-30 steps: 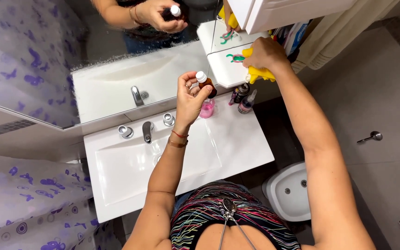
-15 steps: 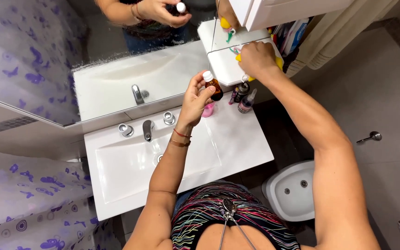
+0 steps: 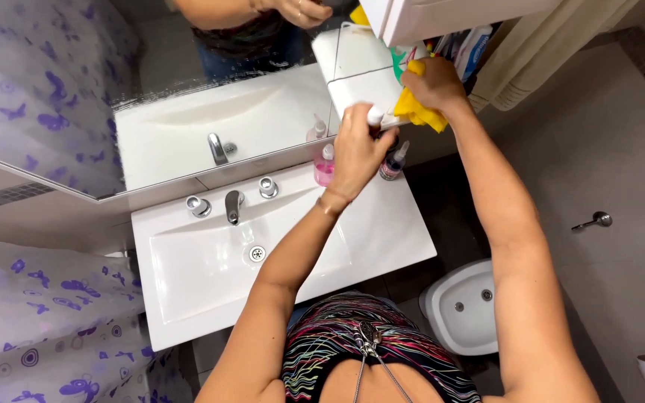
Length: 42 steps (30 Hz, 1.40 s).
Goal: Cleaning and organizing bathroom accessories like bottles and containers using a cloth
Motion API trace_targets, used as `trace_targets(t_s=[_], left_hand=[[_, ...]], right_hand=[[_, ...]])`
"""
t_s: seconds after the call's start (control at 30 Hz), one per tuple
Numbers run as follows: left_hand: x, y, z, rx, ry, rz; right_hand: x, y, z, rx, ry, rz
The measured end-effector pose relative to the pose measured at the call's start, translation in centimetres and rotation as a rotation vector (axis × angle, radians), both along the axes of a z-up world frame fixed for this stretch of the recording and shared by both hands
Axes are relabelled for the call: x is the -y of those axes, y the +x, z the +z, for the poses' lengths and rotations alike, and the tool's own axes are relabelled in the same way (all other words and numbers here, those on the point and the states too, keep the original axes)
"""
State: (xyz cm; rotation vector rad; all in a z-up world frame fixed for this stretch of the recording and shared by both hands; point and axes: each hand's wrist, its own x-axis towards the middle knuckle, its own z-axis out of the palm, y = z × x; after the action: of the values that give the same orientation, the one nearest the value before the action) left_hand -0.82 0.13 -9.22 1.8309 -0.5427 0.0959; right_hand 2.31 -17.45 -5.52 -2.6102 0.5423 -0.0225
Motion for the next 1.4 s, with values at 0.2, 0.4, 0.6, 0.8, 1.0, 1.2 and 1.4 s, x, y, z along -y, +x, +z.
trace_targets(t_s=[0.2, 0.4, 0.6, 0.8, 1.0, 1.2, 1.4], left_hand=[[3.4, 3.1, -0.5, 0.204, 0.398, 0.011], [2.6, 4.3, 0.8, 0.085, 0.365, -0.021], [0.2, 5.7, 2.5, -0.234, 0.314, -0.175], [0.7, 7.3, -0.1, -0.335, 0.006, -0.531], [-4.2, 3.5, 7.4, -0.287, -0.408, -0.571], [-6.5, 3.3, 8.7, -0.242, -0.428, -0.55], [-6.3, 4.1, 9.9, -0.052, -0.324, -0.497]], right_hand=[[-0.5, -1.2, 1.0, 0.083, 0.216, 0.01], [-0.2, -2.7, 2.1, 0.075, 0.235, 0.031], [0.9, -5.2, 2.6, 0.405, 0.07, 0.435], [-0.4, -5.7, 1.4, 0.594, 0.121, 0.76], [-0.2, -7.3, 3.7, 0.806, 0.154, 0.685], [-1.3, -9.3, 11.2, 1.211, 0.29, 0.604], [-3.1, -6.3, 12.5, 1.535, 0.828, 0.233]])
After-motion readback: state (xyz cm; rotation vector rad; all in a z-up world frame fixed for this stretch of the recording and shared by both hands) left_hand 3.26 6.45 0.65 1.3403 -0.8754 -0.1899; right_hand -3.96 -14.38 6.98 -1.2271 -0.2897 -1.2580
